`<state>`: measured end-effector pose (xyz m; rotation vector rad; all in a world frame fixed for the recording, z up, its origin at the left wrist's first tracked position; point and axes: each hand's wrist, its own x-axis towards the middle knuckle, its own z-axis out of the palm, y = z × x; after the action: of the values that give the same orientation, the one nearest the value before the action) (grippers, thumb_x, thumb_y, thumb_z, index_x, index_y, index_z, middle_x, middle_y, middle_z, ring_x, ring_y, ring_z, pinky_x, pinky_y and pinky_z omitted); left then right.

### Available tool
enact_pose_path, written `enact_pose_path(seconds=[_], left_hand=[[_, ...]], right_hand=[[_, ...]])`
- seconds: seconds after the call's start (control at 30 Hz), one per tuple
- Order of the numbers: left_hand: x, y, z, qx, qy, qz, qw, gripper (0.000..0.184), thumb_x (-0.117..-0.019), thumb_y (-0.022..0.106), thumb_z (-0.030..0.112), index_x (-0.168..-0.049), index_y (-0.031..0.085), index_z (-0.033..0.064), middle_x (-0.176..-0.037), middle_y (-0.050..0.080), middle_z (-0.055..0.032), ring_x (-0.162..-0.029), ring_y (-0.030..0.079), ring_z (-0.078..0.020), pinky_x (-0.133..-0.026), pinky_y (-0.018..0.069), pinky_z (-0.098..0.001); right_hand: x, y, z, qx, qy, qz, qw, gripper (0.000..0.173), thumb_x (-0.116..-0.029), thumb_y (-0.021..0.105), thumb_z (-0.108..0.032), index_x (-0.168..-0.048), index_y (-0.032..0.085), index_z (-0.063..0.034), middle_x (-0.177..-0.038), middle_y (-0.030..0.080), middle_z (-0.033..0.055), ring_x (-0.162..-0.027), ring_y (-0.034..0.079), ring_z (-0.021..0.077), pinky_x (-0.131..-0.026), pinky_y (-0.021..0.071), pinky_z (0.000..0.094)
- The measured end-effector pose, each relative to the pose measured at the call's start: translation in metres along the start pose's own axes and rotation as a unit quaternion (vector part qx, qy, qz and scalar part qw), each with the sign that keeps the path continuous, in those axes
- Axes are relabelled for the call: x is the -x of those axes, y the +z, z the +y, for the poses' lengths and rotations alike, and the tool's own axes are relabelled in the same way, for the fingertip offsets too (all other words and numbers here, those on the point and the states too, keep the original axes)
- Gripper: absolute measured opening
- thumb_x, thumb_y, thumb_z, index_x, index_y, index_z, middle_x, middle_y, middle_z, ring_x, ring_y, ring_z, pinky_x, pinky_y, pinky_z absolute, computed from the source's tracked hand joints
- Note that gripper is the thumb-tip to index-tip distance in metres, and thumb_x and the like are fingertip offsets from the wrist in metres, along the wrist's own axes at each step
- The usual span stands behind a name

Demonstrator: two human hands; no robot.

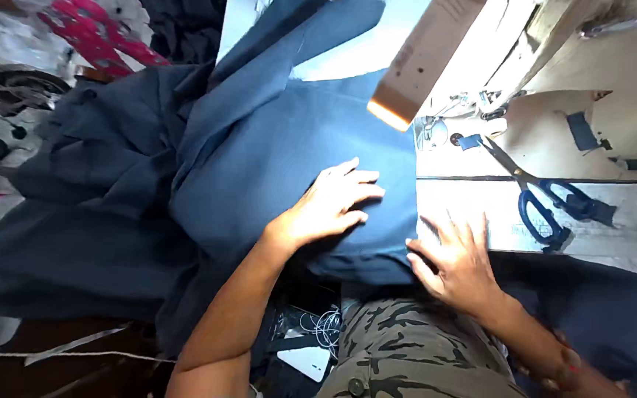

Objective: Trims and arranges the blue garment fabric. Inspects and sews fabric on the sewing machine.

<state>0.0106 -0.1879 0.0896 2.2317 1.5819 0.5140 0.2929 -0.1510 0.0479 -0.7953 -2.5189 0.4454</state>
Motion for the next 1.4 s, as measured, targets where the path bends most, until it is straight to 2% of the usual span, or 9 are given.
enact_pose_path(seconds=[0.17, 0.3, 0.5, 0.63, 0.73, 0.93, 1.13, 1.3, 1.4], left_hand=[[-0.025, 0.049, 0.005, -0.085, -0.072, 0.058, 0.992, 0.068, -0.0963, 0.046, 0.066, -0.150, 0.054, 0.0268, -0.166, 0.034, -0.0102, -0.155, 0.016, -0.0466, -0.119, 0.0074, -0.0737], [-0.025, 0.080, 0.040, -0.087, -0.064, 0.030, 0.994, 0.061, -0.0971, 0.044, 0.066, -0.141, 0.063, 0.0281, -0.163, 0.040, -0.0087, -0.154, 0.022, -0.0471, -0.115, 0.0102, -0.0781], [-0.033, 0.079, 0.043, -0.036, -0.046, 0.129, 0.990, 0.042, -0.1038, 0.048, 0.041, -0.124, 0.075, 0.0146, -0.145, 0.062, -0.0093, -0.142, 0.047, -0.0409, -0.115, 0.0272, -0.0697], [-0.028, 0.037, 0.007, -0.101, -0.217, 0.137, 0.961, 0.051, -0.1084, 0.037, 0.042, -0.149, 0.056, 0.0174, -0.158, 0.048, -0.0098, -0.151, 0.030, -0.0439, -0.116, 0.0079, -0.0770], [-0.016, 0.002, -0.035, -0.134, -0.250, 0.110, 0.953, 0.062, -0.1026, 0.042, 0.060, -0.142, 0.062, 0.0158, -0.144, 0.060, -0.0114, -0.142, 0.045, -0.0423, -0.113, 0.0026, -0.0810], [-0.006, -0.059, -0.051, -0.072, -0.143, -0.034, 0.987, 0.043, -0.0864, 0.073, 0.045, -0.096, 0.073, 0.0029, -0.110, 0.069, -0.0186, -0.121, 0.058, -0.0394, -0.111, 0.0263, -0.0667], [0.016, -0.116, -0.049, 0.166, -0.250, -0.116, 0.947, 0.033, -0.0873, 0.072, 0.001, -0.120, 0.067, 0.0003, -0.109, 0.072, -0.0052, -0.099, 0.067, -0.0044, -0.091, 0.0551, -0.0253], [-0.020, -0.086, -0.005, -0.244, -0.332, 0.076, 0.908, 0.028, -0.0958, 0.068, 0.008, -0.120, 0.066, -0.0049, -0.112, 0.066, -0.0356, -0.111, 0.059, -0.0579, -0.098, 0.0331, -0.0769], [-0.039, 0.000, 0.020, -0.240, -0.144, 0.137, 0.950, 0.045, -0.0994, 0.052, 0.012, -0.144, 0.059, 0.0122, -0.151, 0.053, -0.0189, -0.143, 0.039, -0.0503, -0.112, 0.0149, -0.0781]], right_hand=[[-0.017, -0.003, 0.005, -0.068, -0.003, 0.068, 0.995, 0.027, -0.0984, 0.063, -0.032, -0.105, 0.080, -0.0125, -0.118, 0.071, 0.0143, -0.116, 0.063, 0.0346, -0.110, 0.0332, 0.0649], [-0.041, 0.004, 0.018, -0.089, 0.003, 0.075, 0.993, 0.028, -0.1000, 0.056, -0.015, -0.116, 0.076, -0.0037, -0.131, 0.068, 0.0190, -0.130, 0.059, 0.0384, -0.113, 0.0424, 0.0539], [-0.055, 0.005, 0.045, -0.009, 0.018, -0.046, 0.999, 0.041, -0.1073, 0.043, -0.021, -0.140, 0.062, -0.0052, -0.148, 0.058, 0.0136, -0.143, 0.046, 0.0415, -0.116, 0.0243, 0.0717], [-0.053, 0.007, 0.058, 0.002, 0.000, -0.034, 0.999, 0.040, -0.1053, 0.044, -0.019, -0.137, 0.064, -0.0045, -0.148, 0.058, 0.0147, -0.142, 0.048, 0.0420, -0.114, 0.0237, 0.0740], [-0.050, 0.013, 0.061, 0.017, 0.009, -0.015, 1.000, 0.042, -0.1057, 0.041, -0.022, -0.138, 0.064, -0.0071, -0.149, 0.057, 0.0127, -0.144, 0.047, 0.0390, -0.116, 0.0227, 0.0733], [-0.051, 0.009, 0.060, 0.002, 0.017, -0.020, 1.000, 0.041, -0.1050, 0.043, -0.020, -0.138, 0.064, -0.0069, -0.148, 0.058, 0.0126, -0.143, 0.047, 0.0399, -0.114, 0.0184, 0.0773], [-0.054, 0.006, 0.060, -0.039, -0.008, -0.026, 0.999, 0.038, -0.1022, 0.048, -0.014, -0.134, 0.067, -0.0075, -0.145, 0.061, 0.0117, -0.141, 0.050, 0.0408, -0.112, 0.0160, 0.0810], [-0.065, 0.014, 0.048, -0.016, -0.004, -0.030, 0.999, 0.039, -0.1028, 0.046, -0.013, -0.136, 0.066, -0.0072, -0.148, 0.059, 0.0109, -0.142, 0.048, 0.0399, -0.112, 0.0170, 0.0803], [-0.068, 0.014, 0.049, -0.012, -0.005, -0.032, 0.999, 0.039, -0.1024, 0.046, -0.011, -0.136, 0.065, -0.0055, -0.148, 0.058, 0.0124, -0.142, 0.048, 0.0400, -0.113, 0.0169, 0.0800]])
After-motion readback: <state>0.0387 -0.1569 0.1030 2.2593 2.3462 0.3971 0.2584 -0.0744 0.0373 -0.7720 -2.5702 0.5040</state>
